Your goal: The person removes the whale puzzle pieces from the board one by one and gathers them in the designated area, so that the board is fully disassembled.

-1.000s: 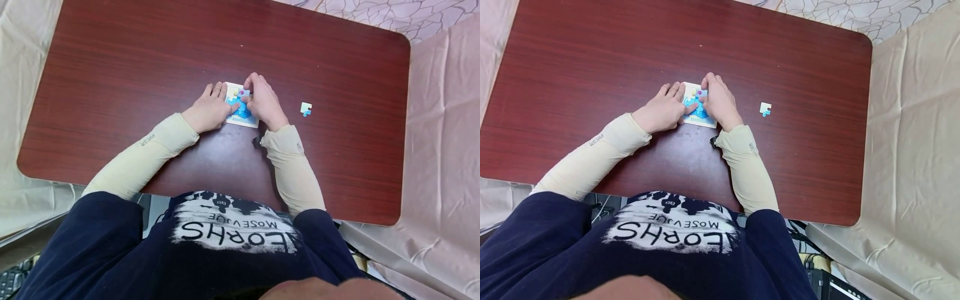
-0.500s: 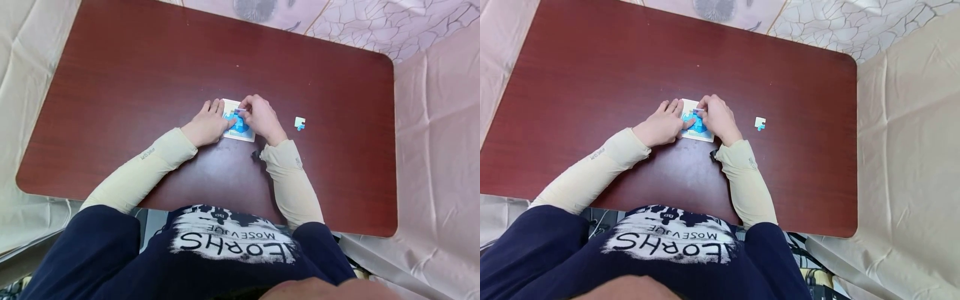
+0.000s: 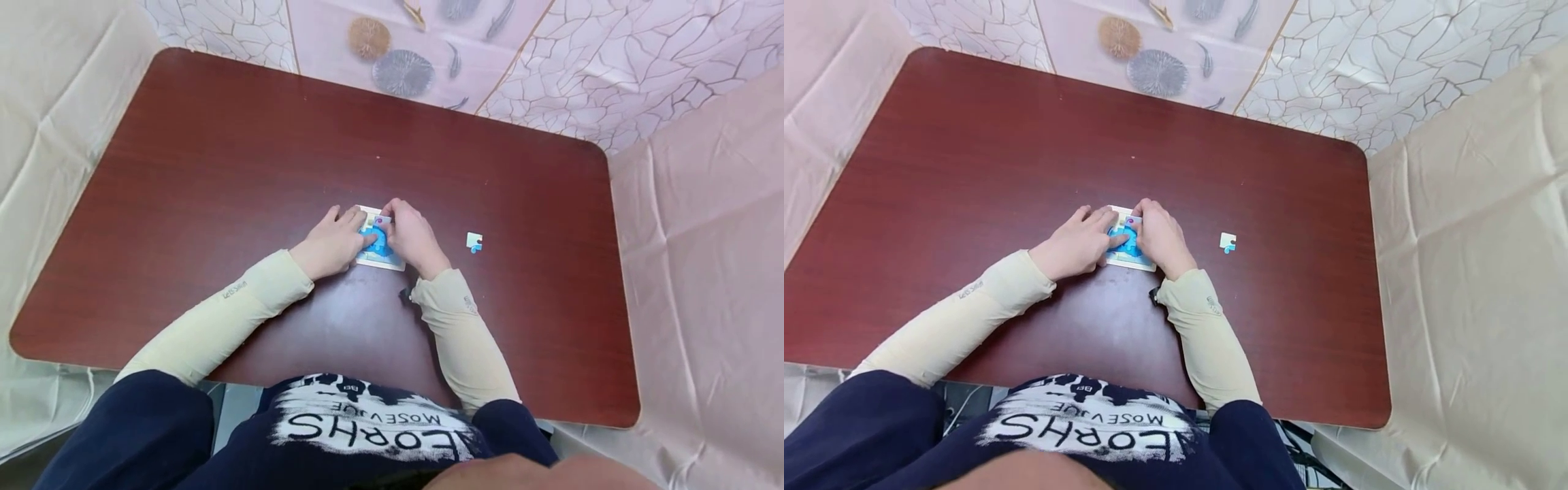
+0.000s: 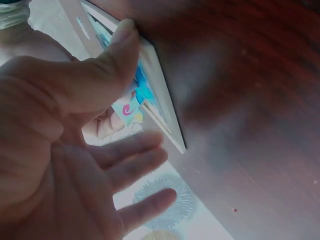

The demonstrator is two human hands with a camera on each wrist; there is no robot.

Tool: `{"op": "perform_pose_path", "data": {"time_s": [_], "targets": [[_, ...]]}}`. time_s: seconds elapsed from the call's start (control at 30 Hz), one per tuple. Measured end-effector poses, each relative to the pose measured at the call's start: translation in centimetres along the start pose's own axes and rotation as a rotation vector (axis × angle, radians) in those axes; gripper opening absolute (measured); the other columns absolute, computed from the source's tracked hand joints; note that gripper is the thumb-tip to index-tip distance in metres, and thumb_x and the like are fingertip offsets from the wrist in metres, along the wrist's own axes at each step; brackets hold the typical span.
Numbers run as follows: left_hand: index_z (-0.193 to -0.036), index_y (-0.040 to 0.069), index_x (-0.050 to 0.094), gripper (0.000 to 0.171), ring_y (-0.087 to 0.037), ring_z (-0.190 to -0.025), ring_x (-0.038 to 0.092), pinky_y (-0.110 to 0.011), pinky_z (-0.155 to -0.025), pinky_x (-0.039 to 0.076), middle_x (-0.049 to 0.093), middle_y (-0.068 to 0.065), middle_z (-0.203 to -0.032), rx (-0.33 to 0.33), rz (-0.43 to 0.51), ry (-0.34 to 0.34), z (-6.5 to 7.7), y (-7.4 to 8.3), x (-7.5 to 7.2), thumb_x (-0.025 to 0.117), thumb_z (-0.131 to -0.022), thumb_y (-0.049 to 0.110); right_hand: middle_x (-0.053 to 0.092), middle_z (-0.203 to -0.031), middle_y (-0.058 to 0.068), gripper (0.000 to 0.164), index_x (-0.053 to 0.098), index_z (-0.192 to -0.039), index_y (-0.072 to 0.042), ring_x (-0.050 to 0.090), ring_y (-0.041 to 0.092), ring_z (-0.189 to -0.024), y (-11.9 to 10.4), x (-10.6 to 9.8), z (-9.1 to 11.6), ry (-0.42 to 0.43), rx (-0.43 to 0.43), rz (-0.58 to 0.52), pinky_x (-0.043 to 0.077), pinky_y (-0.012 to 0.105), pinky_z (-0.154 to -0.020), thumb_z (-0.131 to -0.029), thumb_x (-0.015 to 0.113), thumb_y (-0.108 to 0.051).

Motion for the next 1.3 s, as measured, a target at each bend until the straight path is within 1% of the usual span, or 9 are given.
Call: {"op": "perform_pose_path", "data": {"time_s": [0.07, 0.17, 0.27, 0.43, 0.67, 0.8, 0.97, 1.17, 1.3], "targets": [[-0.137, 0.018, 0.058, 0.055, -0.038, -0.129, 0.045, -0.057, -0.106, 0.031, 0.052, -0.021, -0.131, 0.019, -0.005, 0.018, 0.0, 0.3, -0.1, 0.074, -0.084, 0.022, 0.058, -0.099, 0.004, 0.010, 0.056, -0.103, -0.011, 0.057, 0.022, -0.089, 0.0, 0.1, 0.1, 0.001, -0.005, 0.011, 0.048, 0.041, -0.083, -0.096, 0.060, -0.016], [-0.137, 0.016, 0.057, 0.056, -0.036, -0.122, 0.052, -0.053, -0.107, 0.032, 0.057, -0.018, -0.122, 0.031, -0.024, 0.031, 0.0, 0.5, -0.3, 0.073, -0.083, 0.019, 0.059, -0.102, 0.004, 0.012, 0.058, -0.105, -0.010, 0.058, 0.023, -0.092, -0.1, 0.1, 0.2, 0.009, -0.003, 0.024, 0.048, 0.042, -0.085, -0.096, 0.060, -0.017], [-0.134, 0.018, 0.059, 0.054, -0.036, -0.119, 0.054, -0.051, -0.108, 0.033, 0.059, -0.018, -0.118, 0.049, -0.048, 0.037, -0.2, 0.8, -0.6, 0.071, -0.082, 0.015, 0.060, -0.105, 0.006, 0.016, 0.061, -0.109, -0.008, 0.059, 0.025, -0.097, -0.1, 0.1, 0.3, 0.006, 0.002, 0.023, 0.047, 0.043, -0.088, -0.097, 0.059, -0.019], [-0.133, 0.019, 0.060, 0.052, -0.040, -0.123, 0.051, -0.051, -0.109, 0.032, 0.056, -0.021, -0.120, 0.075, -0.043, 0.015, -0.2, 1.2, -0.2, 0.071, -0.082, 0.013, 0.061, -0.108, 0.008, 0.019, 0.064, -0.111, -0.007, 0.060, 0.027, -0.100, -0.1, 0.4, 0.6, 0.000, 0.004, 0.022, 0.047, 0.043, -0.089, -0.096, 0.059, -0.019], [-0.141, 0.018, 0.053, 0.056, -0.042, -0.129, 0.045, -0.049, -0.112, 0.029, 0.051, -0.024, -0.126, 0.057, -0.027, -0.016, -0.3, 1.1, 0.1, 0.066, -0.086, 0.012, 0.059, -0.103, 0.006, 0.015, 0.062, -0.107, -0.009, 0.059, 0.025, -0.095, -0.1, 0.2, 0.4, 0.018, -0.028, 0.015, 0.046, 0.043, -0.085, -0.096, 0.059, -0.019], [-0.142, 0.018, 0.053, 0.056, -0.042, -0.127, 0.046, -0.050, -0.111, 0.031, 0.051, -0.024, -0.125, 0.059, -0.025, 0.000, 0.0, 1.1, 0.1, 0.064, -0.088, 0.011, 0.059, -0.101, 0.005, 0.013, 0.063, -0.106, -0.010, 0.058, 0.024, -0.093, -0.2, 0.3, 0.4, 0.012, -0.038, -0.003, 0.046, 0.042, -0.085, -0.096, 0.059, -0.019], [-0.141, 0.017, 0.053, 0.054, -0.042, -0.127, 0.046, -0.049, -0.111, 0.031, 0.051, -0.024, -0.125, 0.070, -0.020, 0.012, 0.4, 1.3, 0.1, 0.062, -0.089, 0.011, 0.058, -0.099, 0.003, 0.011, 0.064, -0.104, -0.012, 0.056, 0.022, -0.088, 0.0, 0.4, 0.8, -0.002, -0.029, -0.057, 0.045, 0.041, -0.082, -0.096, 0.060, -0.019], [-0.142, 0.016, 0.052, 0.053, -0.042, -0.129, 0.044, -0.050, -0.111, 0.030, 0.050, -0.024, -0.127, 0.063, -0.020, 0.009, 0.5, 1.3, 0.2, 0.061, -0.090, 0.012, 0.057, -0.098, 0.005, 0.011, 0.063, -0.104, -0.011, 0.055, 0.022, -0.087, 0.0, 0.2, 1.0, 0.025, -0.042, -0.079, 0.045, 0.040, -0.078, -0.097, 0.058, -0.018], [-0.141, 0.017, 0.053, 0.051, -0.040, -0.128, 0.044, -0.051, -0.111, 0.030, 0.050, -0.022, -0.125, 0.063, -0.025, 0.023, 0.5, 1.1, -0.1, 0.058, -0.091, 0.012, 0.057, -0.099, 0.005, 0.011, 0.063, -0.104, -0.011, 0.055, 0.023, -0.088, -0.2, 0.0, 1.0, 0.038, -0.030, -0.087, 0.046, 0.040, -0.078, -0.097, 0.058, -0.017]]}}
Point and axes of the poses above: each hand's wrist, its own z-axis away from the middle knuckle, its own x-axis out of the palm, y = z × x, the point moved 6 cm from there along -z, towards the middle knuckle
